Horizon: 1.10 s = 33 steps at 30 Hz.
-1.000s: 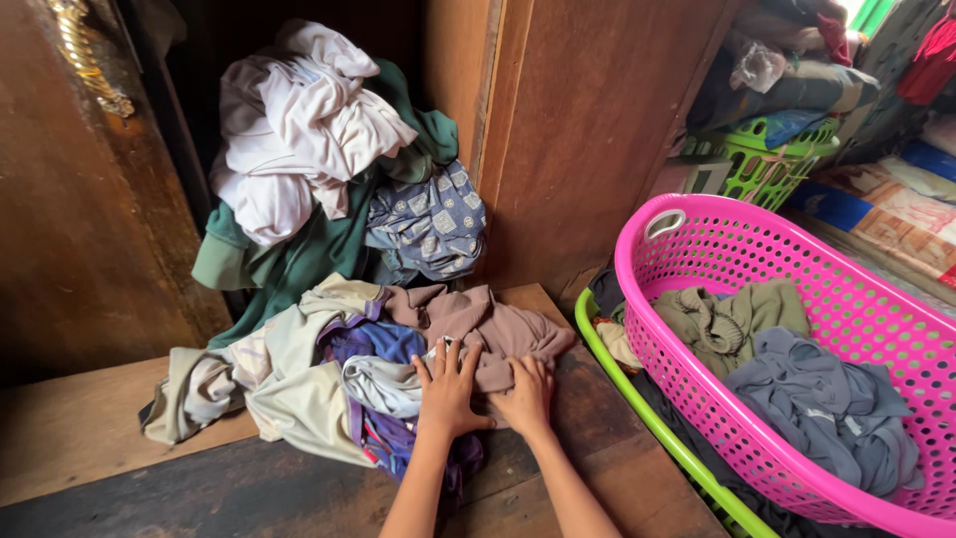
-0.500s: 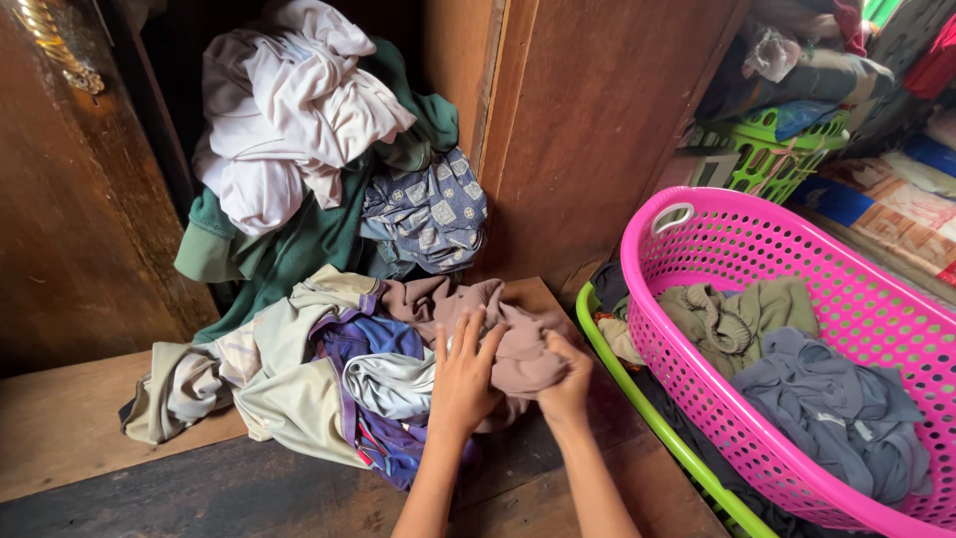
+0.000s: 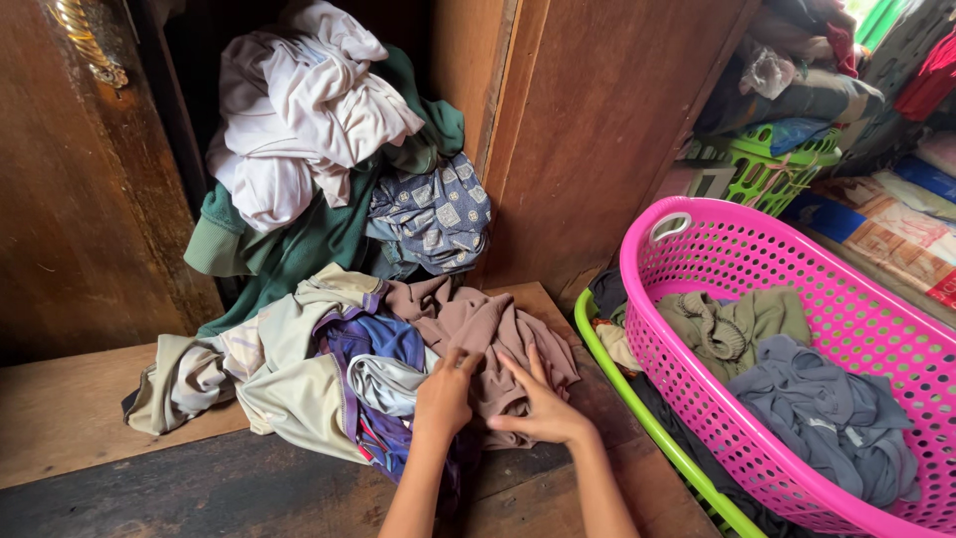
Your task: The person sorts through a pile of clothes on the floor, picking up items one by one and placing them into a laundry basket.
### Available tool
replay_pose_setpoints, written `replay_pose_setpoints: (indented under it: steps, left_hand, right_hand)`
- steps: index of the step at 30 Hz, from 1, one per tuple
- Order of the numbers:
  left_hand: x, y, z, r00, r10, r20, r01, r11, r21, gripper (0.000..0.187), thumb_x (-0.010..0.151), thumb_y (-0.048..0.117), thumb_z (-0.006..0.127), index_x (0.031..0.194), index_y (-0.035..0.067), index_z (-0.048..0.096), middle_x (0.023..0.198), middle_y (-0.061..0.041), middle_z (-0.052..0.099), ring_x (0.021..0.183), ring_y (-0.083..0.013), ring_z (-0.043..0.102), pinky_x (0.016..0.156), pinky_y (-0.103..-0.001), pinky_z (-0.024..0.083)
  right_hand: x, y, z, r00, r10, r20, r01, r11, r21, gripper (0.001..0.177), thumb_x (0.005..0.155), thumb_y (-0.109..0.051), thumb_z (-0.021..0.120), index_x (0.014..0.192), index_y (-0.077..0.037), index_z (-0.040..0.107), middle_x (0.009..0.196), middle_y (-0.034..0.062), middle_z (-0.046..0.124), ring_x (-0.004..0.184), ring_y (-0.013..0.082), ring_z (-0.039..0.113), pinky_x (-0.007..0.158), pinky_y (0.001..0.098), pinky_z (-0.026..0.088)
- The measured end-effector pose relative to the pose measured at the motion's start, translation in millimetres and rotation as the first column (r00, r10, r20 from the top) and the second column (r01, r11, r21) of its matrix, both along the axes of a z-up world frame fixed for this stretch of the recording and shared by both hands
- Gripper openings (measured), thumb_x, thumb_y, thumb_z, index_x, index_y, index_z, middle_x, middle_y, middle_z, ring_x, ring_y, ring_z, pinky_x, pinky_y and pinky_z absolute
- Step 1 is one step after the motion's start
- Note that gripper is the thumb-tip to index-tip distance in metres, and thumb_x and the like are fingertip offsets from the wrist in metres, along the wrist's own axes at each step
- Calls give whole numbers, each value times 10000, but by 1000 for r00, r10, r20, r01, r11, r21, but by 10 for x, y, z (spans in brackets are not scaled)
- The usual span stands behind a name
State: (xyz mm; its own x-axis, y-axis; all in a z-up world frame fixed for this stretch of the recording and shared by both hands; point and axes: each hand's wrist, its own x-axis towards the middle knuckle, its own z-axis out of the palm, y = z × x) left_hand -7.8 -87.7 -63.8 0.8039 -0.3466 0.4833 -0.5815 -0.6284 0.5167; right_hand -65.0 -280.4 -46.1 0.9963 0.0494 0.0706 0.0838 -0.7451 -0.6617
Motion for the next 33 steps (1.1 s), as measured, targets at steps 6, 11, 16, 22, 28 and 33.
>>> replay_pose_setpoints:
  steps: [6,11,16,22,28,33]
  left_hand:
    - [76,153,49,976,156,-153,-133,979,154,744,512,183,942,1178,102,619,1158,-107,651,1159,-339,602,900,-448,546]
    - [-90,326,424,941,305,-147,-249,918,309,1047,421,474,1000,1287,98,549,1340,-128,563,1317,-355,481,1125,-541,352]
    - [-347,78,774,993,33,110,-43,995,90,1571,227,405,1038,1578,196,265,1616,-204,276,1499,-498,257,1135,-671,158]
    - [-335,-201,561,984,-176,30,178,983,-52,1126,625,45,794,1618,287,320,1486,-142,490,1162,-395,588,927,-507,549]
    - [-136,-330,238,977,-94,193,96,995,2,639,738,1,639,1350,182,615,1170,-121,617,1056,-360,611,727,-464,564]
    - [-159,-348,244,904,-204,376,230,973,-25,531,732,-29,636,1247,100,614,1259,-118,624,1138,-341,619,855,-426,561]
  right_hand:
    - [225,122,-348,905,-256,341,285,958,-38,731,539,-108,893,1212,-90,608,1179,106,596,1117,311,620,935,386,523]
    - [130,-16,-163,756,-284,590,223,959,175,481,527,22,852,953,-1,629,945,119,575,887,281,629,784,357,515]
    - [113,-137,-175,644,-263,719,-60,919,390,386,605,53,810,862,-52,542,924,46,516,870,178,553,795,294,467]
    - [101,-387,-271,690,-283,666,-205,806,555,432,638,60,734,1001,-75,543,1005,28,505,976,137,523,917,268,437]
    - [-239,-174,336,794,-8,608,-87,988,126,1168,526,-41,897,1518,-26,278,1529,222,315,1438,326,260,1150,417,265]
    - [-295,32,481,800,88,594,-199,972,124,1215,488,-40,907,1566,-50,348,1591,199,392,1488,349,321,1199,416,281]
